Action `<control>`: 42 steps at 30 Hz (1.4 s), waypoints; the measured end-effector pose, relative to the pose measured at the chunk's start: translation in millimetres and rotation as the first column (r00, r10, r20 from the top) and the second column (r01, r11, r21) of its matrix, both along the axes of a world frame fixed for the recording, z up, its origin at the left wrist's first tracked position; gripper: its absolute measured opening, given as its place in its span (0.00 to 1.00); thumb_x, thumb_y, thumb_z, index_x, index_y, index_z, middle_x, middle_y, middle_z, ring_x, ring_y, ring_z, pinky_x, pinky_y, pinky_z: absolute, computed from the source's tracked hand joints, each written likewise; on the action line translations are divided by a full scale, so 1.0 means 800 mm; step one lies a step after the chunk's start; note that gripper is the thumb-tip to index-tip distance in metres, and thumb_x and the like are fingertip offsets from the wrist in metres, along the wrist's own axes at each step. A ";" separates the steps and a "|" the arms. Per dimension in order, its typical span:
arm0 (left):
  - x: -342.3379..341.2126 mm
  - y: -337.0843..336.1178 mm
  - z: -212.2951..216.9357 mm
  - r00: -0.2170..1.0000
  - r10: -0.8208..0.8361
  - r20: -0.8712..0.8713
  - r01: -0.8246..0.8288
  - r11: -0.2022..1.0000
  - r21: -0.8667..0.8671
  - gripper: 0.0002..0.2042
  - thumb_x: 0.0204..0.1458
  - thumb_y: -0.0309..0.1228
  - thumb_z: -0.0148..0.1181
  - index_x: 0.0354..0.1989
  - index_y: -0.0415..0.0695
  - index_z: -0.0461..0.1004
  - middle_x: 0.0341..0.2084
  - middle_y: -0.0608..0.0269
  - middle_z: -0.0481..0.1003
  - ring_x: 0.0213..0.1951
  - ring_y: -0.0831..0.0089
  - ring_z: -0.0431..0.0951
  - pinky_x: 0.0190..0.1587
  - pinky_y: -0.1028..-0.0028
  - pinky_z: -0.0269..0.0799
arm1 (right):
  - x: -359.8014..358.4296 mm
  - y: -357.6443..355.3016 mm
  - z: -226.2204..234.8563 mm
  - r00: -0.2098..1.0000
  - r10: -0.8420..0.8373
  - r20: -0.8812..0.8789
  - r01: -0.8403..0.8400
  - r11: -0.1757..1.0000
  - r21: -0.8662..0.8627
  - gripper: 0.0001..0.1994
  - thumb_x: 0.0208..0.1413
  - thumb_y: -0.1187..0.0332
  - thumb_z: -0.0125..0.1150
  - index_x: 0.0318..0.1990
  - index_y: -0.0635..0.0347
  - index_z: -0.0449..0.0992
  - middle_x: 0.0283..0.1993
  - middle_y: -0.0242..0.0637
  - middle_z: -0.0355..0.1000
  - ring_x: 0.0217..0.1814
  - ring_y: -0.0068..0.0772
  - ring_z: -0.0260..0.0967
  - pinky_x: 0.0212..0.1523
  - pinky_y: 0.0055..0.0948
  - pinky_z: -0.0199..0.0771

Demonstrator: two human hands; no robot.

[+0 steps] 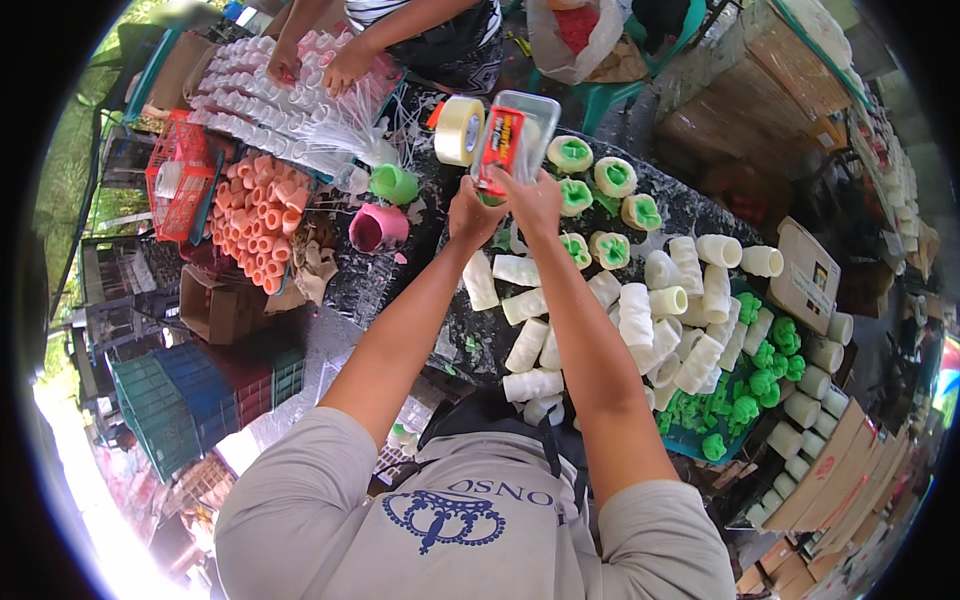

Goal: The person assembles small cylindrical candles by inserting green wick holders into the open ends of white wax cylinders. They pick up the components from a table, insert the green pieces into the white cylinders, and place the finished items into a white plastic basket.

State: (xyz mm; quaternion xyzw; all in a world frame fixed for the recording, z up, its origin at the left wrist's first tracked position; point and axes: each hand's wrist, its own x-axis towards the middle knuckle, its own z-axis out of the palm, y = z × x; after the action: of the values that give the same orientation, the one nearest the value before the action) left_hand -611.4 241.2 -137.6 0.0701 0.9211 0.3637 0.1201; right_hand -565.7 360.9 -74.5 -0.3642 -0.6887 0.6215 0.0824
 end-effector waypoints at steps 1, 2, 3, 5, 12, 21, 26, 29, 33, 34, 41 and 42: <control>-0.003 -0.007 -0.007 0.999 -0.017 -0.047 0.019 1.000 0.024 0.35 0.40 0.50 0.78 0.49 0.42 0.67 0.42 0.43 0.81 0.48 0.43 0.81 0.50 0.52 0.77 | 0.020 -0.002 0.021 0.998 0.021 -0.054 -0.024 0.998 -0.062 0.29 0.45 0.48 0.80 0.45 0.66 0.84 0.39 0.40 0.83 0.39 0.29 0.79 0.43 0.31 0.76; -0.007 -0.010 -0.004 1.000 -0.008 0.025 0.008 1.000 -0.011 0.35 0.41 0.51 0.78 0.49 0.41 0.67 0.43 0.42 0.81 0.49 0.43 0.81 0.50 0.52 0.77 | 0.045 -0.005 0.039 0.994 0.026 -0.103 -0.038 0.992 -0.119 0.27 0.47 0.51 0.79 0.45 0.67 0.84 0.38 0.38 0.83 0.37 0.26 0.77 0.42 0.29 0.75; -0.014 -0.008 0.005 0.996 -0.001 0.093 0.005 0.999 -0.042 0.35 0.42 0.52 0.77 0.49 0.41 0.67 0.44 0.41 0.81 0.49 0.43 0.81 0.50 0.52 0.77 | 0.073 -0.011 0.059 0.995 0.025 -0.092 -0.040 0.986 -0.162 0.26 0.49 0.52 0.79 0.46 0.67 0.83 0.39 0.36 0.82 0.37 0.23 0.76 0.42 0.29 0.74; -0.029 -0.009 0.008 0.989 -0.031 0.144 0.043 0.996 -0.084 0.39 0.42 0.58 0.74 0.51 0.39 0.68 0.44 0.40 0.81 0.50 0.44 0.81 0.51 0.53 0.77 | 0.140 -0.024 0.076 0.998 0.041 -0.043 -0.050 0.967 -0.248 0.27 0.51 0.52 0.79 0.47 0.68 0.83 0.40 0.35 0.82 0.39 0.22 0.75 0.43 0.28 0.74; -0.062 -0.001 0.005 0.973 -0.183 0.138 0.205 0.965 -0.165 0.50 0.39 0.63 0.74 0.61 0.32 0.68 0.50 0.38 0.80 0.53 0.46 0.81 0.55 0.57 0.77 | 0.292 -0.115 0.082 0.731 0.560 0.390 -0.401 0.815 -0.418 0.43 0.40 0.39 0.80 0.49 0.76 0.82 0.43 0.52 0.83 0.45 0.38 0.81 0.50 0.34 0.77; -0.002 -0.002 0.041 0.991 -0.132 0.015 0.132 0.960 -0.247 0.38 0.46 0.52 0.74 0.55 0.36 0.64 0.42 0.40 0.81 0.46 0.43 0.82 0.49 0.51 0.78 | 0.174 -0.348 -0.101 0.560 0.828 0.026 -0.812 0.555 -0.180 0.38 0.54 0.38 0.67 0.60 0.63 0.77 0.60 0.49 0.77 0.59 0.45 0.77 0.57 0.39 0.76; 0.000 0.008 0.016 0.990 -0.139 -0.028 0.130 0.967 -0.221 0.36 0.46 0.53 0.74 0.53 0.38 0.65 0.41 0.40 0.81 0.46 0.43 0.82 0.48 0.51 0.78 | 0.125 -0.389 -0.135 0.820 0.477 -0.316 -0.477 0.267 -0.837 0.19 0.61 0.54 0.70 0.45 0.62 0.81 0.39 0.35 0.76 0.39 0.28 0.74 0.44 0.36 0.74; -0.001 -0.004 0.017 0.992 -0.123 -0.040 0.110 0.965 -0.239 0.35 0.46 0.53 0.74 0.52 0.38 0.66 0.40 0.40 0.81 0.45 0.43 0.83 0.48 0.51 0.78 | 0.116 -0.359 -0.075 0.790 0.562 -0.245 -0.453 0.267 -0.851 0.15 0.69 0.60 0.61 0.57 0.59 0.77 0.49 0.34 0.77 0.50 0.26 0.74 0.54 0.37 0.75; -0.005 -0.011 0.022 0.991 -0.135 -0.024 0.124 0.955 -0.270 0.35 0.46 0.53 0.74 0.51 0.40 0.66 0.41 0.43 0.81 0.46 0.45 0.83 0.49 0.52 0.79 | 0.109 -0.355 -0.047 0.823 0.522 -0.226 -0.420 0.290 -0.860 0.16 0.69 0.63 0.63 0.59 0.58 0.76 0.53 0.34 0.76 0.54 0.25 0.73 0.57 0.36 0.76; -0.004 -0.017 0.023 0.993 -0.117 -0.018 0.108 0.957 -0.268 0.35 0.45 0.53 0.74 0.51 0.40 0.67 0.41 0.43 0.81 0.46 0.45 0.83 0.49 0.52 0.79 | 0.109 -0.353 -0.036 0.823 0.531 -0.202 -0.399 0.286 -0.871 0.16 0.68 0.64 0.64 0.59 0.58 0.76 0.53 0.34 0.76 0.54 0.26 0.74 0.57 0.36 0.76; -0.005 -0.010 0.010 0.982 -0.108 -0.154 0.081 0.982 -0.169 0.33 0.47 0.56 0.71 0.47 0.39 0.68 0.41 0.42 0.80 0.46 0.43 0.82 0.49 0.50 0.77 | 0.152 -0.348 -0.083 0.735 0.560 -0.382 -0.677 0.633 -0.375 0.22 0.60 0.56 0.72 0.54 0.61 0.77 0.47 0.38 0.78 0.48 0.29 0.75 0.53 0.34 0.75; -0.007 -0.016 0.012 0.984 -0.087 -0.155 0.061 0.985 -0.161 0.33 0.47 0.56 0.71 0.47 0.39 0.68 0.41 0.41 0.80 0.46 0.43 0.82 0.49 0.51 0.77 | 0.169 -0.330 -0.067 0.710 0.620 -0.333 -0.701 0.666 -0.255 0.24 0.60 0.55 0.71 0.57 0.61 0.76 0.49 0.38 0.78 0.51 0.29 0.75 0.55 0.34 0.76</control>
State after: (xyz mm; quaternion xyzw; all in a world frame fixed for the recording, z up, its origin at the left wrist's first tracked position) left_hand -616.7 228.1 -127.7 0.1240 0.9501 0.2790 0.0638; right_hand -430.6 96.6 -128.2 -0.0261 -0.6327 0.7604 -0.1438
